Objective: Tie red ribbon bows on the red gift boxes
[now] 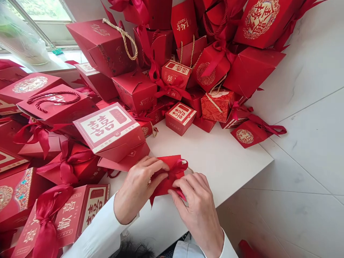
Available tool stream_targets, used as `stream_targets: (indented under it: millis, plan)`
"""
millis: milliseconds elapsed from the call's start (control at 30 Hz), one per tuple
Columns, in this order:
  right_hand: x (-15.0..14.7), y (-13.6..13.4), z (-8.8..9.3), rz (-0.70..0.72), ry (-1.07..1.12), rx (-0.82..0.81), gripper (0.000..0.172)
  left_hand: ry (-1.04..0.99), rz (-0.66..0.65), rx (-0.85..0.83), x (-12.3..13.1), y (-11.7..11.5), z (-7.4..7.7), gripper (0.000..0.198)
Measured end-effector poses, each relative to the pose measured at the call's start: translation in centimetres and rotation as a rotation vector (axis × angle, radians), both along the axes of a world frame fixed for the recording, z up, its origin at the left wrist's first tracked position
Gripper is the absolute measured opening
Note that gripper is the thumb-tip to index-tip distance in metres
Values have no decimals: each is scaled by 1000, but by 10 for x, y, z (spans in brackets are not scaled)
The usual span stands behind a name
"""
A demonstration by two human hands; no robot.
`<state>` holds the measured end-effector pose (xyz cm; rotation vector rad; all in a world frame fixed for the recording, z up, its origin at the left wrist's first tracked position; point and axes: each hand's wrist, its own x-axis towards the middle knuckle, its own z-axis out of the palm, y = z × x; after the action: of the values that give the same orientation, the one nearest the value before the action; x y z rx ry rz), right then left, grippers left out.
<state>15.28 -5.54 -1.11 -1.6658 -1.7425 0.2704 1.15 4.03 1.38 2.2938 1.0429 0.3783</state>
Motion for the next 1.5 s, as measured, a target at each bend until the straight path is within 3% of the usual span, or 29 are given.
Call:
stream_targets:
  millis: [133, 233, 367, 533, 633, 767, 1000, 1167, 1300, 1500]
  plan:
    - [2, -1, 4, -47, -29, 46, 8, 38, 5, 52, -16, -4, 12, 25]
    - [1, -1, 4, -53, -66, 89, 19, 125, 30, 111, -26, -3, 19, 23]
    - [-2, 3, -1, -40, -137, 77, 31, 283, 34, 68, -26, 1, 19, 19]
    - [-5, 6, -4, -24, -152, 63, 25, 415, 43, 53, -20, 2, 18, 15]
    - [-5, 6, -5, -25, -131, 80, 20, 385, 58, 52, -20, 1, 19, 17]
    - [-5, 6, -5, -59, -89, 74, 12, 201, 121, 88, -20, 4, 18, 19]
    - [-6, 5, -3, -67, -72, 65, 12, -62, 126, 102, -20, 5, 15, 25]
    - [-8, 7, -2, -49, -84, 77, 25, 47, 17, 51, -23, 0, 18, 24]
    - [-8, 8, -4, -24, -98, 67, 22, 174, 50, 20, -21, 2, 16, 22]
    - [-7, 7, -3, -41, -76, 80, 13, 0, 159, 64, -16, 3, 13, 21]
